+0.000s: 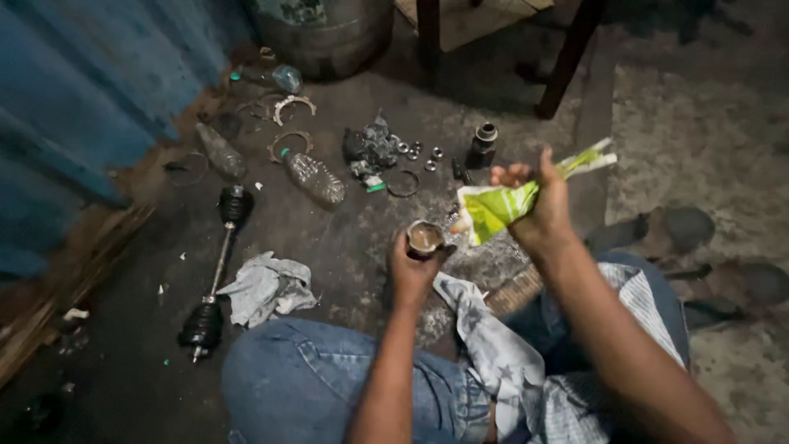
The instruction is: The person sits on the floor and squeezes grease from a green tube into a small metal container. They then use their fingers to scoop the grease and apply it to the inside of the container, spreading it around the inner surface.
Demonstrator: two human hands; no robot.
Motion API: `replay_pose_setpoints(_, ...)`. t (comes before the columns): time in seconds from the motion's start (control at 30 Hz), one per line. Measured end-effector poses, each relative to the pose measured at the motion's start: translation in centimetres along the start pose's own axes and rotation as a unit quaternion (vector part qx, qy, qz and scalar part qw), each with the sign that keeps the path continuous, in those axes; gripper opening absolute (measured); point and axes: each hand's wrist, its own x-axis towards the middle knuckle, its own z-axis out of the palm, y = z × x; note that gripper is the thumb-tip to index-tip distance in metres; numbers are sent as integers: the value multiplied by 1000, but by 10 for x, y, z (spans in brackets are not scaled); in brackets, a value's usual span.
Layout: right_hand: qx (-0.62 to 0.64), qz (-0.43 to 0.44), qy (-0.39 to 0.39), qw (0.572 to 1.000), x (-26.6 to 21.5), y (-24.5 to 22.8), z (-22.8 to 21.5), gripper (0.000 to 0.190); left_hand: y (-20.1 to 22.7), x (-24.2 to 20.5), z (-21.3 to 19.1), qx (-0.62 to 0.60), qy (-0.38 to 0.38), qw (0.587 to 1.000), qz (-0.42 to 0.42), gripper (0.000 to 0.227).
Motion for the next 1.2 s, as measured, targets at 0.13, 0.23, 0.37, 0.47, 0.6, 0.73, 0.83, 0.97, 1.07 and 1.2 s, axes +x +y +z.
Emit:
replay_pose_setpoints(0.13, -72, -103, -5, 992, 11, 27, -12, 47, 6, 2, 2, 34, -13, 998, 41, 62)
replay_pose_setpoints(0.23, -124, -181, -23, 975, 6, 35, -6, 42, 9, -1, -2, 53, -28, 997, 46, 62)
replay_pose_setpoints(0.37, -247, -251, -77, 933, 3, 35, 10, 41, 17, -1, -6, 46, -53, 997, 25, 66)
replay_pose_setpoints(0.47, -313, -311, -117, 890, 4, 37, 17, 46, 21, -5, -4, 40, -68, 997, 28, 65)
replay_pose_setpoints(0.6, -333, -336, -151, 868, 6, 40, 23, 38, 22, -9, -2, 61, -81, 994, 46, 70)
replay_pose_setpoints(0.73, -332, -331, -151, 870, 7, 38, 18, 44, 15, -6, -4, 45, -72, 995, 51, 66)
replay_pose_setpoints(0.83, -317, -308, -131, 887, 6, 40, 10, 43, 9, -4, -9, 45, -78, 994, 56, 65)
replay_pose_setpoints(0.97, -216, -246, -128, 936, 17, 47, 6, 39, 2, -4, -4, 66, -61, 994, 57, 72)
replay_pose_setpoints(1.07, -239, -253, -118, 930, 20, 50, 2, 39, -4, -12, -1, 27, -41, 998, -31, 87)
replay_pose_setpoints(1.2, -248, -294, -154, 910, 20, 44, 3, 38, -17, -5, -2, -12, -94, 994, -52, 69)
